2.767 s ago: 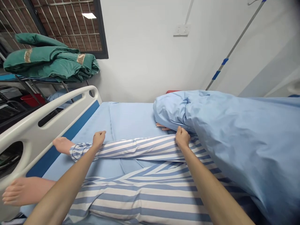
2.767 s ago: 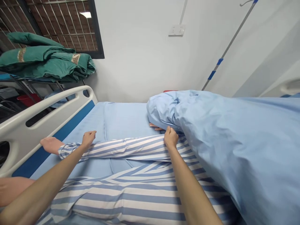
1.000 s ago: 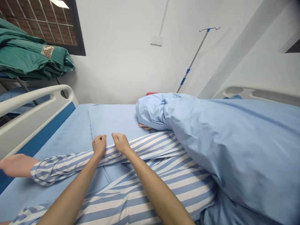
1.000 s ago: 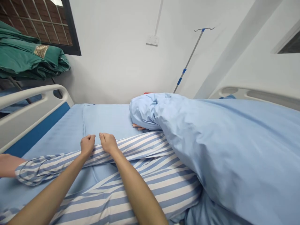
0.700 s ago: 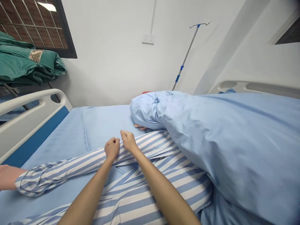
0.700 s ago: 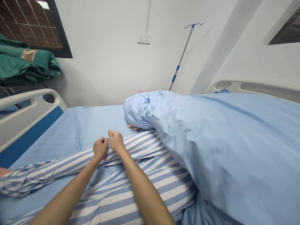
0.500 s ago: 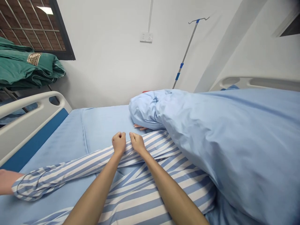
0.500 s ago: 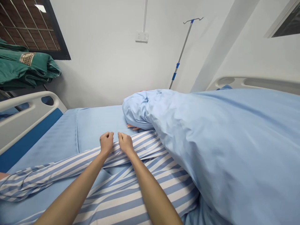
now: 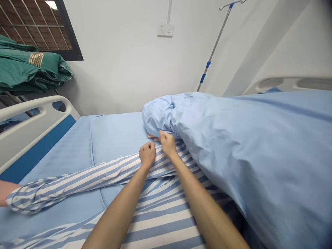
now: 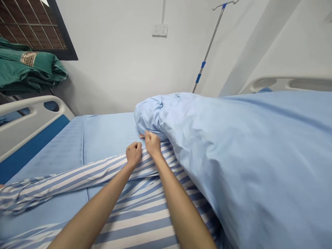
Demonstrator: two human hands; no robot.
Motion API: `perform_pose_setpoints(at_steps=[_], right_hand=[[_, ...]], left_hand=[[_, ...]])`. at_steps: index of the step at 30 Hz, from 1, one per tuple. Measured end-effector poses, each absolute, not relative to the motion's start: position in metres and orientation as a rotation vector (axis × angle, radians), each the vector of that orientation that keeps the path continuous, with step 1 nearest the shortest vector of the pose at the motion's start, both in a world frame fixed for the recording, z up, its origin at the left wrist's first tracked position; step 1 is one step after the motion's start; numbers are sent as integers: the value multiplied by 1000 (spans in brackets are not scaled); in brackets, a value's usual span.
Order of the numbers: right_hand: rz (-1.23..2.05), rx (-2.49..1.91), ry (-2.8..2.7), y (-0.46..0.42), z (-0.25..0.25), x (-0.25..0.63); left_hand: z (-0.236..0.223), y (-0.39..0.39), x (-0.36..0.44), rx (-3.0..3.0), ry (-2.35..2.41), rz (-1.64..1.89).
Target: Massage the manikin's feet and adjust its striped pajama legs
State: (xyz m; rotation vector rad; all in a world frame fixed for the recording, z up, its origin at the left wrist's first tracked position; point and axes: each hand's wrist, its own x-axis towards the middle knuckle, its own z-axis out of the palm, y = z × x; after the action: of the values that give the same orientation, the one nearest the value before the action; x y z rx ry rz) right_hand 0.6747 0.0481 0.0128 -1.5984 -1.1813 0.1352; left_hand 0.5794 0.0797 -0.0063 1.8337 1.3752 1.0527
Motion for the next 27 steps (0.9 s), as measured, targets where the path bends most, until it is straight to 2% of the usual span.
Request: perform_pose_setpoints(at_steps=[7, 12, 15, 20, 24, 27], right_hand=[[44, -1961, -1121, 44, -15, 704], [-10, -2304, -1265, 42, -7, 683], [24, -2363, -1307, 40, -3, 677], [158, -2316, -1380, 40, -2, 674], [199, -2322, -1436, 36, 9, 664], [165, -2329, -1465, 19, 20, 643]], left_hand=[[-13, 78, 581, 1977, 1435, 899], [-10, 67, 547, 1963, 1291, 955], [-4, 48, 484, 1882, 1306, 1039], [7, 6, 325, 1735, 1363, 1061], [-7, -25, 213, 1614, 1620, 1088], [-23, -30, 161, 1626, 1720, 996]])
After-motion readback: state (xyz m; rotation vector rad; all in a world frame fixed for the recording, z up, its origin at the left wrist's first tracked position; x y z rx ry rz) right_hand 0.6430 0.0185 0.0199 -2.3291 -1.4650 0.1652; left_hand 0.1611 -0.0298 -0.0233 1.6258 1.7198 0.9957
